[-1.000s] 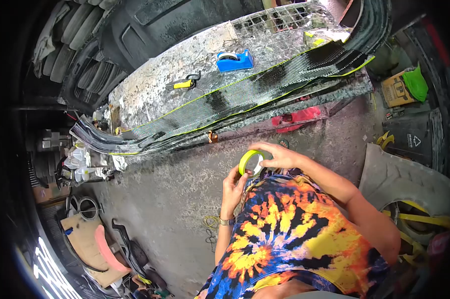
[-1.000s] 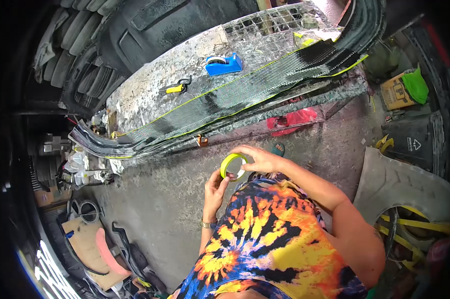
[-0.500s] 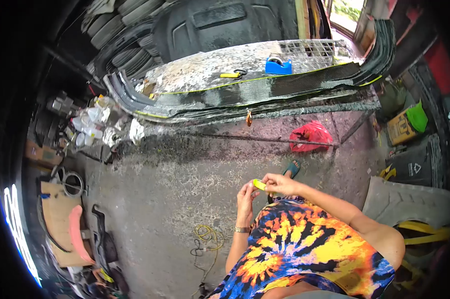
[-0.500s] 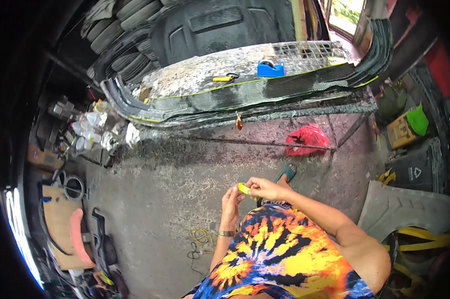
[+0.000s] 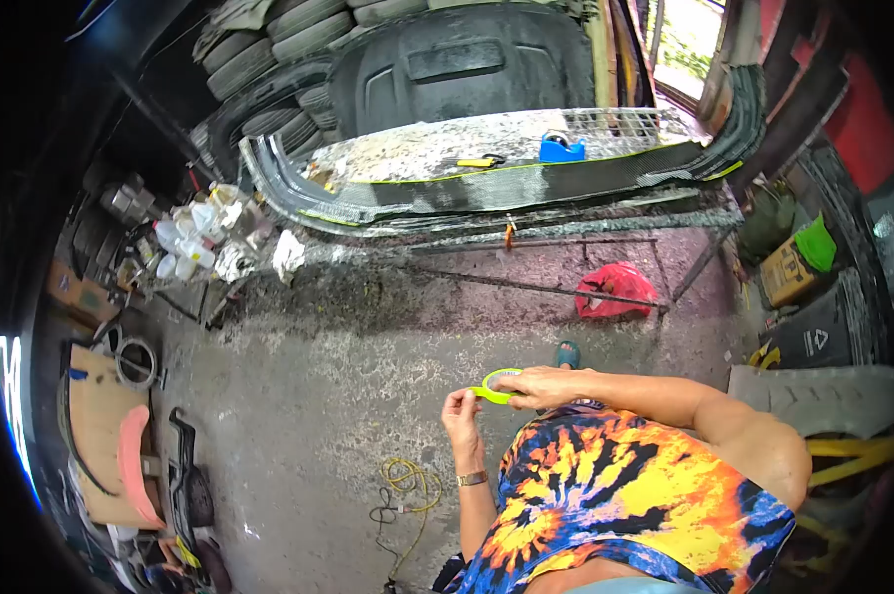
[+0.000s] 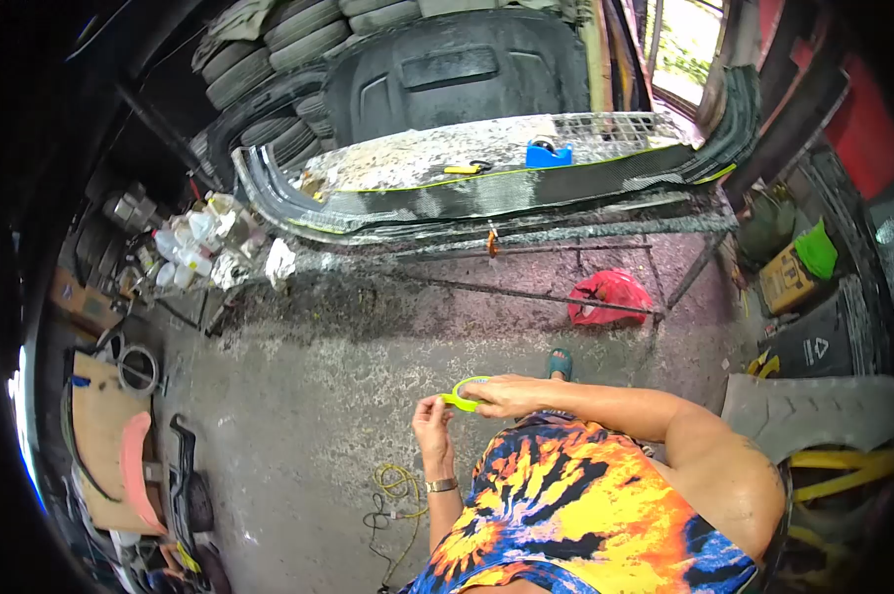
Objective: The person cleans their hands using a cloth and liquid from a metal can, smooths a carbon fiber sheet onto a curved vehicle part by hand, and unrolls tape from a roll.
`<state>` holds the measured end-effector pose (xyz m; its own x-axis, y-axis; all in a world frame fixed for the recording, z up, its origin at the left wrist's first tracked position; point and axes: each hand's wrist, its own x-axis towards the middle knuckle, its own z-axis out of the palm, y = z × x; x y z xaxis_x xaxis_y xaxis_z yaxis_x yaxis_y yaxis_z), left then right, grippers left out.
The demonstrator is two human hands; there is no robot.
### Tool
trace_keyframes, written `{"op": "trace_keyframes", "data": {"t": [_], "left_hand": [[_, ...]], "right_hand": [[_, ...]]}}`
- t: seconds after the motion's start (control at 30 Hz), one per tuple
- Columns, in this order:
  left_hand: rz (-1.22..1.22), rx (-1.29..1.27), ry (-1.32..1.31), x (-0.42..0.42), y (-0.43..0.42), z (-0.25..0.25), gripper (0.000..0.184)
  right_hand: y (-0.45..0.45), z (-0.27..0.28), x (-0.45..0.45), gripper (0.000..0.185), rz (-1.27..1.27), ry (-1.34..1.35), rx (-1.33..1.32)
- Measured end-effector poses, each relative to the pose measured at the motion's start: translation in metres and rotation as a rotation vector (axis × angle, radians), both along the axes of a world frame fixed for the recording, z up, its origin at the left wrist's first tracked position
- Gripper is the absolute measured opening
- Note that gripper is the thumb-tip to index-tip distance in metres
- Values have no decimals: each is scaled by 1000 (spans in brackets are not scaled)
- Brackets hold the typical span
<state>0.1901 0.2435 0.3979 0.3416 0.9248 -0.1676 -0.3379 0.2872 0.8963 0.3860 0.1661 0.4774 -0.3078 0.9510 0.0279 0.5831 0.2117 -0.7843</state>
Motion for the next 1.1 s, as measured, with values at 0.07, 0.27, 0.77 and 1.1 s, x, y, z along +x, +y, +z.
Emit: {"op": "trace_keyframes", "data": {"t": [0.07,0.27,0.77,1.1], "left_hand": [[37,110,21,1,13,14,8],[119,300,30,38,72,68,9],[51,374,164,121,194,139,14],[8,195,314,143,238,151,14]], "right_hand": [[6,13,7,38,-137,-76,-74],[53,10,51,22,-341,310,-109],[160,69,171,26,-187,334,-233],[194,80,206,21,-230,163,-49]]}}
